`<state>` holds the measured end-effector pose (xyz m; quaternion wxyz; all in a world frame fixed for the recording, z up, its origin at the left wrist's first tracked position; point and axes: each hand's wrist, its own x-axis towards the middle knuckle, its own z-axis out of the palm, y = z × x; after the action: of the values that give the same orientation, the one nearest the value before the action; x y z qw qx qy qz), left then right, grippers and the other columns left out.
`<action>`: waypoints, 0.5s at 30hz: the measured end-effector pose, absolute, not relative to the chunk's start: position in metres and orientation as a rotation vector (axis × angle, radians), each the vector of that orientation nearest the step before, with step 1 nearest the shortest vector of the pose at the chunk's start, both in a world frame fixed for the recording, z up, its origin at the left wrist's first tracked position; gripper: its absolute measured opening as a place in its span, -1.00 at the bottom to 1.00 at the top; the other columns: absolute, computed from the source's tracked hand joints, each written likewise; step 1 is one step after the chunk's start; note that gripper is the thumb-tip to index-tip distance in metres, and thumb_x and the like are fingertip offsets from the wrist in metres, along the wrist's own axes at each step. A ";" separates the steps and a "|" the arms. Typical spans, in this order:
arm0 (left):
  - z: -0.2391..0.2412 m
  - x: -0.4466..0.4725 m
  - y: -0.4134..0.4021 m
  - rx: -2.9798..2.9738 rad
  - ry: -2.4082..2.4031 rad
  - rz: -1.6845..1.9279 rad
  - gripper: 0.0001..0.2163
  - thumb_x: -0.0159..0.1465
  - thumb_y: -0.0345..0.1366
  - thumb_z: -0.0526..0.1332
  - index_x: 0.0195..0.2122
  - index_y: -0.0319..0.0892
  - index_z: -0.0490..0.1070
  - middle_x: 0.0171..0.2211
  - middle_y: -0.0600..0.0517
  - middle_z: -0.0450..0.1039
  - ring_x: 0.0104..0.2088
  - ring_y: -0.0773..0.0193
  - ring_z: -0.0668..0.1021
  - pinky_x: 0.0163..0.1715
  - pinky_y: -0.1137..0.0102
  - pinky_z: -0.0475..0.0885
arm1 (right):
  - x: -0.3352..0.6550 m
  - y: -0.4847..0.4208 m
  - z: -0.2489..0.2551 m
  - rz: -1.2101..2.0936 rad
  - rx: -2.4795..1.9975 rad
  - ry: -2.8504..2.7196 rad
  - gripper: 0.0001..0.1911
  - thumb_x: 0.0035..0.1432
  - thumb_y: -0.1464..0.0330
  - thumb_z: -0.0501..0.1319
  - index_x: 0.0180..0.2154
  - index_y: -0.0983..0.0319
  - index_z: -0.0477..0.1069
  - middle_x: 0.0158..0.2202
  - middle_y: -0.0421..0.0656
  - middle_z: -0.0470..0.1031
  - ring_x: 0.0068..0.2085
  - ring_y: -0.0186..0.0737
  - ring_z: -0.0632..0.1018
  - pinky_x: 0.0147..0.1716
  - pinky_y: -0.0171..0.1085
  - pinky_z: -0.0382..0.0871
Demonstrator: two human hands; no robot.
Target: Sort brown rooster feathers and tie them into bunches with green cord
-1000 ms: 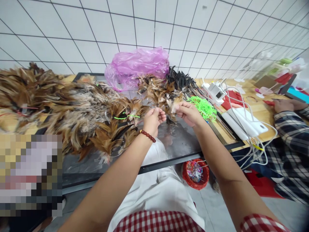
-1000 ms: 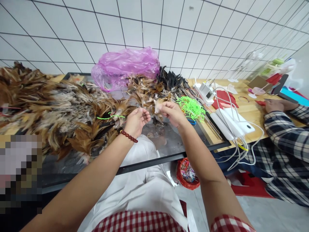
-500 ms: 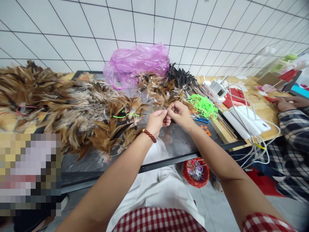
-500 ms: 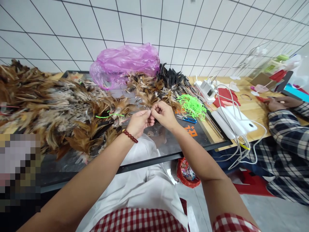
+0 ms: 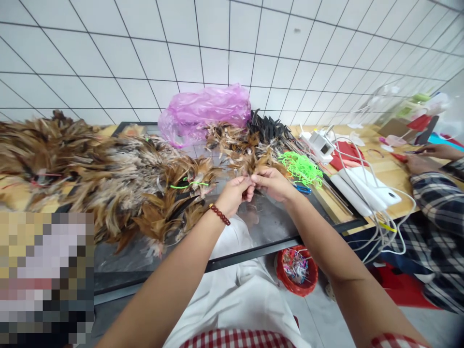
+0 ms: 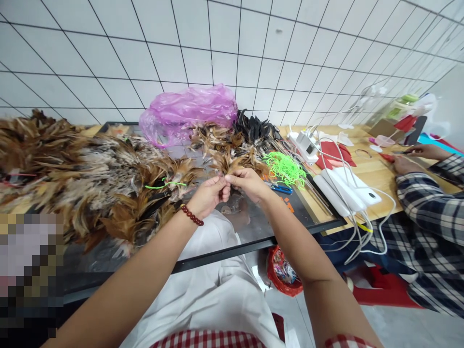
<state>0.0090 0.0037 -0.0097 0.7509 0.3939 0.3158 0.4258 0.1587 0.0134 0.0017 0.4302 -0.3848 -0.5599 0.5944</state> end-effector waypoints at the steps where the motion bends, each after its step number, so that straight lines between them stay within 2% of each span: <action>1: -0.009 0.009 0.003 0.864 0.691 0.894 -0.79 0.19 -0.26 0.30 -0.50 -0.27 0.38 -0.64 0.11 0.29 -0.65 0.46 0.34 -0.62 0.53 0.26 | 0.159 0.014 0.002 1.490 -0.961 -1.385 -0.58 -0.17 0.06 0.45 -0.52 0.27 0.45 -0.59 -0.22 0.46 -0.53 -0.37 0.40 -0.50 -0.35 0.26; 6: -0.006 0.007 0.001 0.892 0.691 0.812 -0.84 0.19 -0.29 0.30 -0.41 -0.31 0.46 -0.49 -0.03 0.47 -0.54 0.40 0.50 -0.50 0.48 0.42 | 0.161 0.016 0.002 1.410 -0.998 -1.331 -0.59 -0.25 0.08 0.48 -0.57 0.26 0.45 -0.61 -0.23 0.42 -0.56 -0.38 0.37 -0.55 -0.34 0.23; 10: -0.008 0.008 0.005 0.936 0.740 0.915 -0.83 0.19 -0.29 0.30 -0.44 -0.30 0.45 -0.60 0.06 0.39 -0.62 0.43 0.42 -0.58 0.51 0.35 | 0.160 0.019 0.000 1.287 -1.016 -1.356 -0.60 -0.20 0.08 0.46 -0.56 0.25 0.42 -0.61 -0.27 0.37 -0.56 -0.41 0.31 -0.54 -0.34 0.19; 15: -0.007 0.002 0.012 0.713 0.776 1.228 -0.85 0.21 -0.30 0.27 -0.45 -0.24 0.39 -0.61 0.13 0.32 -0.62 0.48 0.37 -0.59 0.55 0.29 | 0.173 0.024 -0.005 0.890 -1.264 -1.602 -0.76 -0.07 0.21 0.37 -0.43 0.25 0.51 -0.52 -0.24 0.45 -0.49 -0.37 0.35 -0.47 -0.33 0.22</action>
<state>0.0022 0.0124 -0.0067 0.6901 0.3188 0.3469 0.5493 0.1730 0.0242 -0.0053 0.4417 -0.5094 -0.6457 0.3585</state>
